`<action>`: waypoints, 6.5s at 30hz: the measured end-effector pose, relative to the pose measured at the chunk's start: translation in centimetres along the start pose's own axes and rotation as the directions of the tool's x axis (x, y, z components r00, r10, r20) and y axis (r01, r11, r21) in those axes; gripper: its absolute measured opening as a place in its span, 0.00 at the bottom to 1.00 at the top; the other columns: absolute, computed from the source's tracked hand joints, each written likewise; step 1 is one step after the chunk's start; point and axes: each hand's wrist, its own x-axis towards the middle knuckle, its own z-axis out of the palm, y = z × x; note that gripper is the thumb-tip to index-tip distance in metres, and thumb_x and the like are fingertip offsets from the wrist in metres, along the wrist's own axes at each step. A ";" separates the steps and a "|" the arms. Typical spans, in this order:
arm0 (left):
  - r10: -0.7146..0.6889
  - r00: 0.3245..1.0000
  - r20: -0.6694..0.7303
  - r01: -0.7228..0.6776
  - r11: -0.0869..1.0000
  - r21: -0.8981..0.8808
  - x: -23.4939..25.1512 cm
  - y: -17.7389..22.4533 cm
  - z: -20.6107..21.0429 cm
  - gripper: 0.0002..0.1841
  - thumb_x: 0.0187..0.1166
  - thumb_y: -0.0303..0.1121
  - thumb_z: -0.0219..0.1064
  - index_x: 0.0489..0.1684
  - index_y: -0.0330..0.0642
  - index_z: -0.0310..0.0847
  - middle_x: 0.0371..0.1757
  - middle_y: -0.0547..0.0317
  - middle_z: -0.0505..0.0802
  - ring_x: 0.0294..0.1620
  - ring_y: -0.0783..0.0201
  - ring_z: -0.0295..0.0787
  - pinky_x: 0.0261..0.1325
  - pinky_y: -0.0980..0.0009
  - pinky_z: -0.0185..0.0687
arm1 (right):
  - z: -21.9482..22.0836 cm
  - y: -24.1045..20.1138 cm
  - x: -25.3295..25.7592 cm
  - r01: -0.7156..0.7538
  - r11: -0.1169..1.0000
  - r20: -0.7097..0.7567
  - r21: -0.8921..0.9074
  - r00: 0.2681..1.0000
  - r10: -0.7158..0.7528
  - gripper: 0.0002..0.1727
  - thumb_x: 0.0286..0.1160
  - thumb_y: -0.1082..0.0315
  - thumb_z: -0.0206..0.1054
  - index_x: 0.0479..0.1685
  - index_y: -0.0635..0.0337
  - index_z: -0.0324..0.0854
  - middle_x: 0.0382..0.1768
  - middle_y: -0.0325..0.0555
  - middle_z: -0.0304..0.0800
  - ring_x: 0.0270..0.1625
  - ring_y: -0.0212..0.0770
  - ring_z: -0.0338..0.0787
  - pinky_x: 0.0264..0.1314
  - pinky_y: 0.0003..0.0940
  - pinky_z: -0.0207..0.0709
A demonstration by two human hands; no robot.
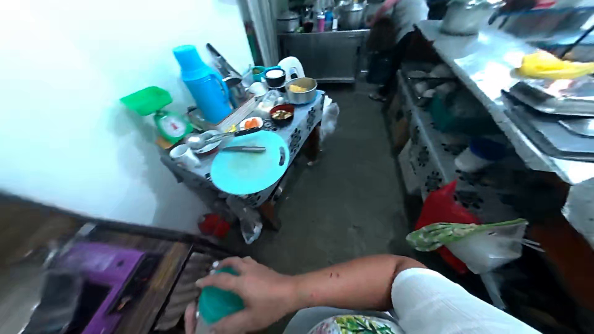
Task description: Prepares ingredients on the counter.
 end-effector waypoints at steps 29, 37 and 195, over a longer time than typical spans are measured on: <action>-0.532 0.510 0.676 0.860 0.308 -0.407 39.3 -26.0 27.8 0.23 0.88 0.53 0.47 0.53 0.52 0.88 0.53 0.57 0.96 0.56 0.62 0.94 0.58 0.60 0.91 | -43.8 22.4 8.2 0.156 0.853 -0.129 -0.498 0.960 -0.250 0.36 0.76 0.30 0.59 0.80 0.38 0.75 0.77 0.59 0.77 0.78 0.56 0.78 0.77 0.57 0.75; -0.676 0.676 0.293 0.647 0.355 -0.675 44.4 -29.5 21.1 0.43 0.82 0.73 0.41 0.77 0.43 0.71 0.68 0.31 0.85 0.63 0.33 0.87 0.50 0.41 0.91 | -47.3 36.9 18.6 -0.290 0.952 -0.288 -0.095 0.924 0.252 0.45 0.73 0.48 0.72 0.85 0.64 0.59 0.70 0.63 0.79 0.59 0.47 0.89 0.59 0.47 0.87; 0.484 -0.647 -0.590 0.227 0.860 0.456 -7.1 4.7 3.5 0.29 0.94 0.44 0.35 0.71 0.29 0.74 0.56 0.47 0.91 0.54 0.64 0.91 0.61 0.64 0.89 | 22.5 -3.2 9.1 0.193 0.631 0.646 0.751 -0.014 -0.764 0.26 0.83 0.50 0.62 0.76 0.50 0.82 0.82 0.60 0.73 0.82 0.61 0.75 0.79 0.59 0.72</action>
